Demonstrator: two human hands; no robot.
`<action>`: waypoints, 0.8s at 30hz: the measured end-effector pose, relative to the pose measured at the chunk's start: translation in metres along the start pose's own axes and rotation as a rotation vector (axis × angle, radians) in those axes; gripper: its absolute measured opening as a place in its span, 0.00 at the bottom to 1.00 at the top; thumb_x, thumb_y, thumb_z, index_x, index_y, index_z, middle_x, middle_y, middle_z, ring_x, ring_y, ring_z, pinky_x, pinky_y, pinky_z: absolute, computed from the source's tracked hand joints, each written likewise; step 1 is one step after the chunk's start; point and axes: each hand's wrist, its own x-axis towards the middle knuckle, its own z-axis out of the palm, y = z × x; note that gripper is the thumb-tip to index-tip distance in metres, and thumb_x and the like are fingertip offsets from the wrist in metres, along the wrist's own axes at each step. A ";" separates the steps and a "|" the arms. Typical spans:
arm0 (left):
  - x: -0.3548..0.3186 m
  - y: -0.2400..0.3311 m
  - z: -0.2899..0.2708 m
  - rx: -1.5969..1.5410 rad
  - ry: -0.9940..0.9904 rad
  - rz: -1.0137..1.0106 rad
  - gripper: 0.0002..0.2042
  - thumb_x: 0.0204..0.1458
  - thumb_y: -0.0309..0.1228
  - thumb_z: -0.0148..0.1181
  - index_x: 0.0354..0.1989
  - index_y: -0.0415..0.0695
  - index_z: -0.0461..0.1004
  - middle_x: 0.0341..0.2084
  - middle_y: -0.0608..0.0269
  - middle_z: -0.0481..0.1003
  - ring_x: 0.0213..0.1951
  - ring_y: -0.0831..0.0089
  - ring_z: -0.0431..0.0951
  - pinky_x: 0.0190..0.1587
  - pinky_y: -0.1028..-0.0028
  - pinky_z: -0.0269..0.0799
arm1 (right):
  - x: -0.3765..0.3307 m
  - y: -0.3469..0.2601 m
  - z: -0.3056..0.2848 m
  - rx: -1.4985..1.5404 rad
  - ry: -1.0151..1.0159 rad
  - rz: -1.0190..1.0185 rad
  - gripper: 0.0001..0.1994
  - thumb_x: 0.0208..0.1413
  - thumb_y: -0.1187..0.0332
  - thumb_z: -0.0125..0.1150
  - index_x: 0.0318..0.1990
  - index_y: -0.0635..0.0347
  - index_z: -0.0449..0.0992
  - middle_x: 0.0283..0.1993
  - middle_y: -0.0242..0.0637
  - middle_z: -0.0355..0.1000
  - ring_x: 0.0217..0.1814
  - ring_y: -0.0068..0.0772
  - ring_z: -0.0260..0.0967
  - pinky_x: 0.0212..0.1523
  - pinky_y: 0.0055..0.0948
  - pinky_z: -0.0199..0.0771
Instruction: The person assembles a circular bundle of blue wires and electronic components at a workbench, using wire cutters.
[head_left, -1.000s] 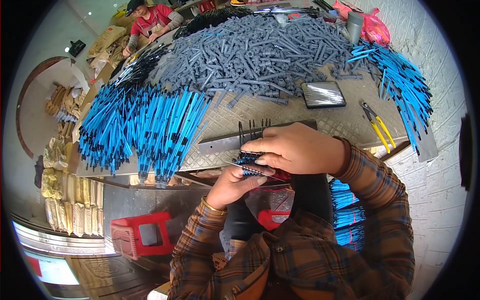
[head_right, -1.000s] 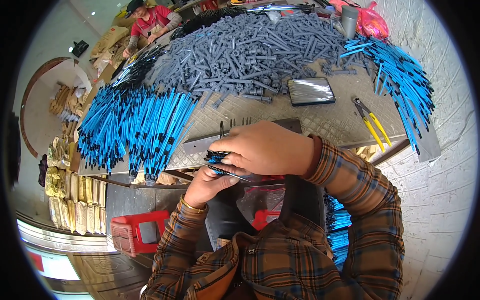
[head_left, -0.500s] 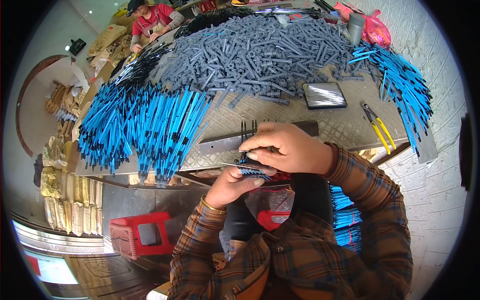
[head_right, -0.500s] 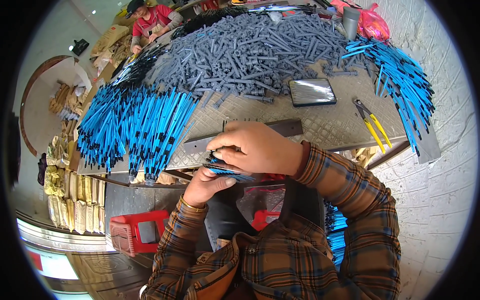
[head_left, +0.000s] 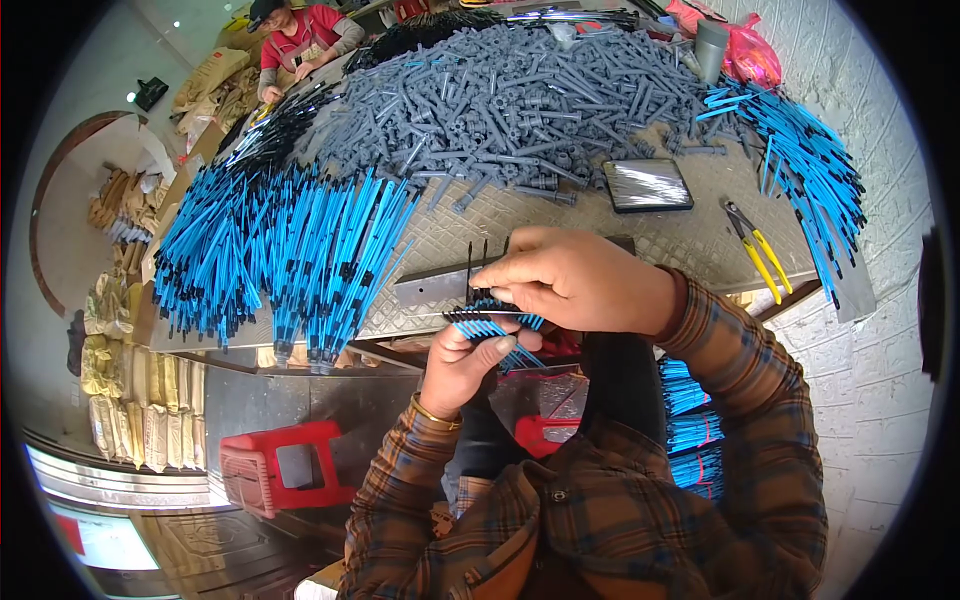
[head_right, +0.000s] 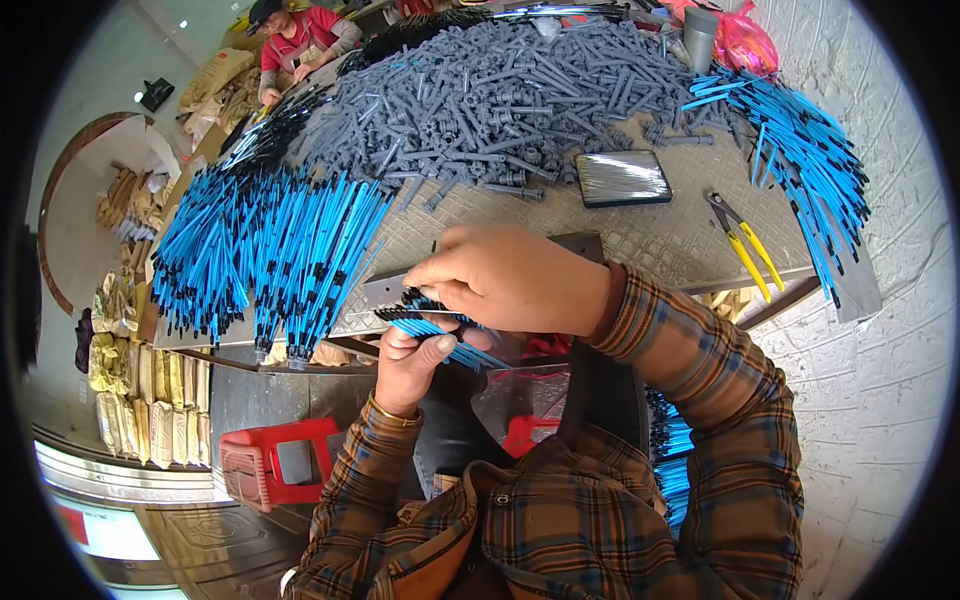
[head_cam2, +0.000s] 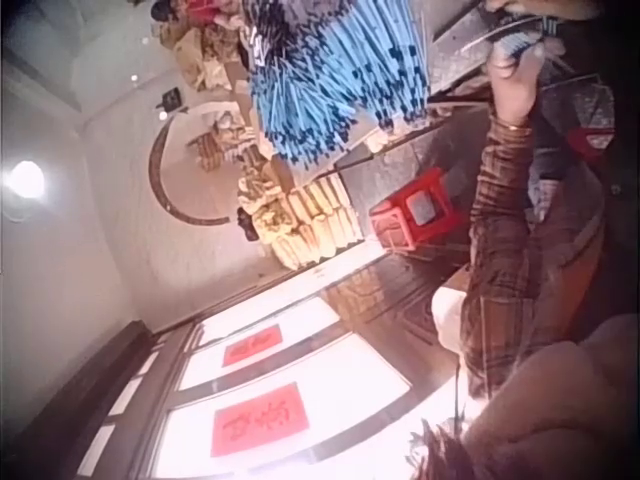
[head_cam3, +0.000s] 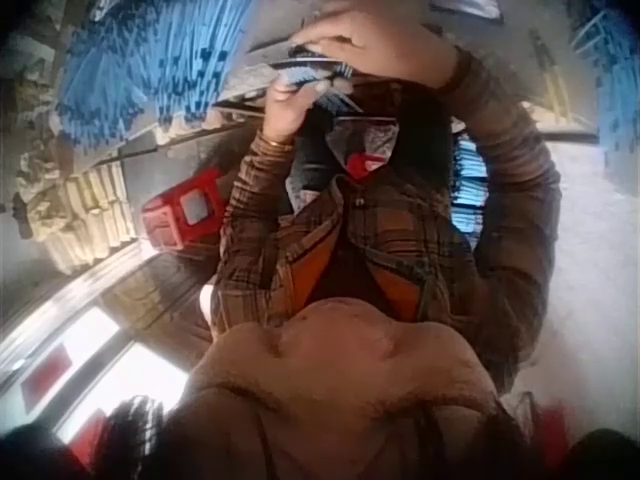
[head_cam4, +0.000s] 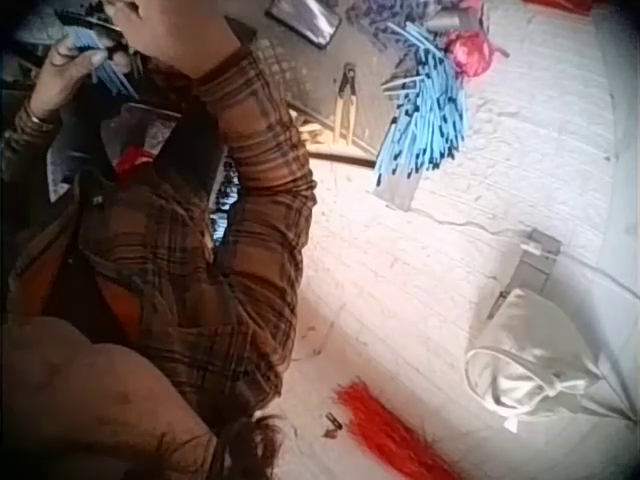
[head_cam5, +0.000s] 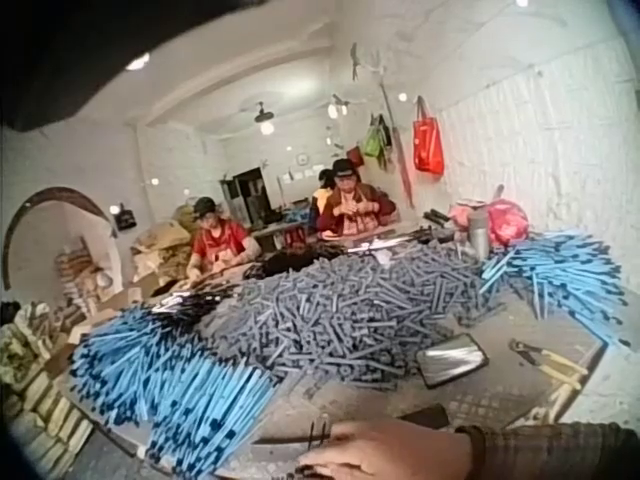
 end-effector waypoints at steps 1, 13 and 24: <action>0.000 -0.001 0.000 -0.004 0.028 0.019 0.07 0.53 0.20 0.53 0.40 0.38 0.70 0.36 0.54 0.76 0.41 0.67 0.77 0.46 0.69 0.71 | 0.001 -0.001 -0.001 -0.026 0.001 0.005 0.12 0.53 0.72 0.53 0.45 0.59 0.75 0.30 0.41 0.65 0.32 0.40 0.66 0.32 0.31 0.65; 0.000 0.003 -0.008 -0.001 -0.021 -0.019 0.09 0.50 0.17 0.56 0.40 0.38 0.72 0.34 0.54 0.77 0.38 0.67 0.78 0.43 0.70 0.73 | 0.005 -0.001 0.004 0.077 0.006 -0.030 0.10 0.53 0.71 0.54 0.42 0.60 0.74 0.31 0.39 0.65 0.32 0.35 0.67 0.33 0.29 0.66; 0.004 0.008 -0.006 0.070 -0.120 -0.079 0.09 0.49 0.18 0.57 0.40 0.38 0.73 0.36 0.59 0.77 0.43 0.72 0.75 0.48 0.72 0.69 | 0.002 0.007 0.024 0.151 0.165 -0.109 0.08 0.52 0.70 0.56 0.39 0.60 0.74 0.31 0.37 0.66 0.30 0.34 0.67 0.32 0.29 0.66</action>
